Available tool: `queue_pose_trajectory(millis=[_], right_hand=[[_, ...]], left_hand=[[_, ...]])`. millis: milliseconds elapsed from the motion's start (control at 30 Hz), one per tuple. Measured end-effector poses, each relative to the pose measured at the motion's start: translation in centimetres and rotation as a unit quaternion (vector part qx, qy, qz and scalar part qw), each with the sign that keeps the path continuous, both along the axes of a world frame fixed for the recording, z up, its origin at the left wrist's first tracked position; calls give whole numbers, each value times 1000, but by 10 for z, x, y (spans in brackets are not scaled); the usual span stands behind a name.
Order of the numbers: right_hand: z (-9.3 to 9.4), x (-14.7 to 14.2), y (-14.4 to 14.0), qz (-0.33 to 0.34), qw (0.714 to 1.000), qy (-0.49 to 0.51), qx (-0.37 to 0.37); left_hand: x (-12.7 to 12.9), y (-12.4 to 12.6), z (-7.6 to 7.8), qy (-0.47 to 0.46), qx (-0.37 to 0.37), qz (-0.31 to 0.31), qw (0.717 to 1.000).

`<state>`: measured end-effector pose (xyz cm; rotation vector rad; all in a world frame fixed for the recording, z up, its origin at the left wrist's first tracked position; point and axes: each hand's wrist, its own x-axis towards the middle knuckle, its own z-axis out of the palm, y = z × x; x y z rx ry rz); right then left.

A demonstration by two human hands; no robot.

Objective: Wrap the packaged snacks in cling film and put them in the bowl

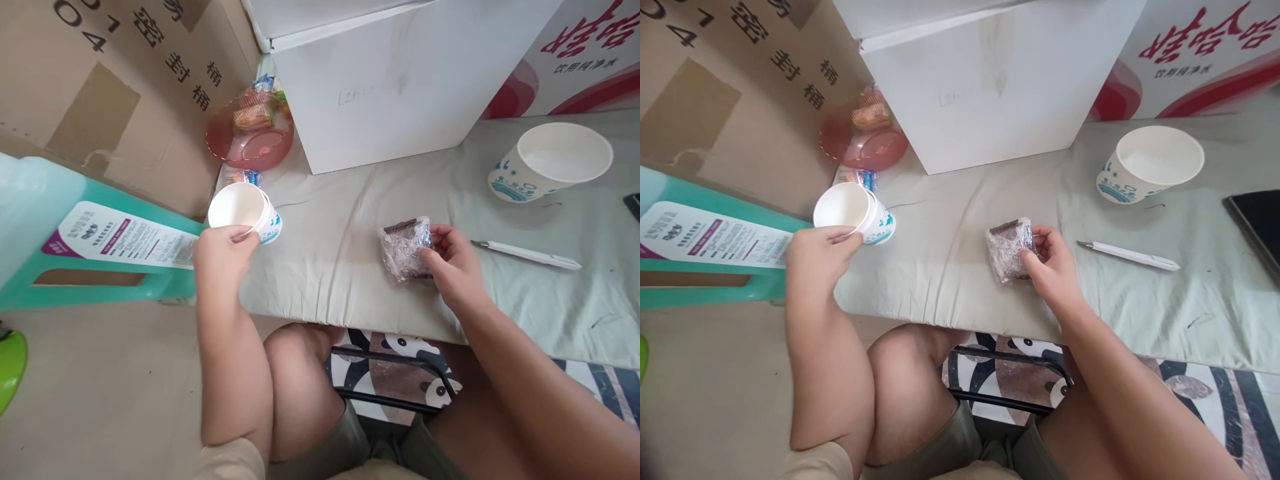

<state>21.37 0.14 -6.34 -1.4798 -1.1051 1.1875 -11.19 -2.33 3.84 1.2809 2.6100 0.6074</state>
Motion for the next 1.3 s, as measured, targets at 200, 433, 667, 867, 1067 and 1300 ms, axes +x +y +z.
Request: queue_pose_trajectory(millis=[200, 433, 667, 867, 1067, 1300], right_hand=[[3, -2, 2, 1, 1000, 14, -24], [6, 1, 2, 7, 999, 18, -28], [6, 0, 5, 17, 999, 19, -38], [3, -1, 5, 18, 1000, 4, -21], [4, -3, 3, 11, 1000, -4, -12], [9, -7, 2, 9, 1000, -13, -21]], left_hand=[[17, 55, 32, 56, 202, -39, 977], [-3, 200, 12, 141, -115, -171, 968], [-20, 214, -4, 117, -131, -133, 976], [-25, 199, 2, 126, 13, -68, 990], [-27, 177, 38, 149, 55, -42, 986], [9, 99, 97, 161, 212, -90, 960]])
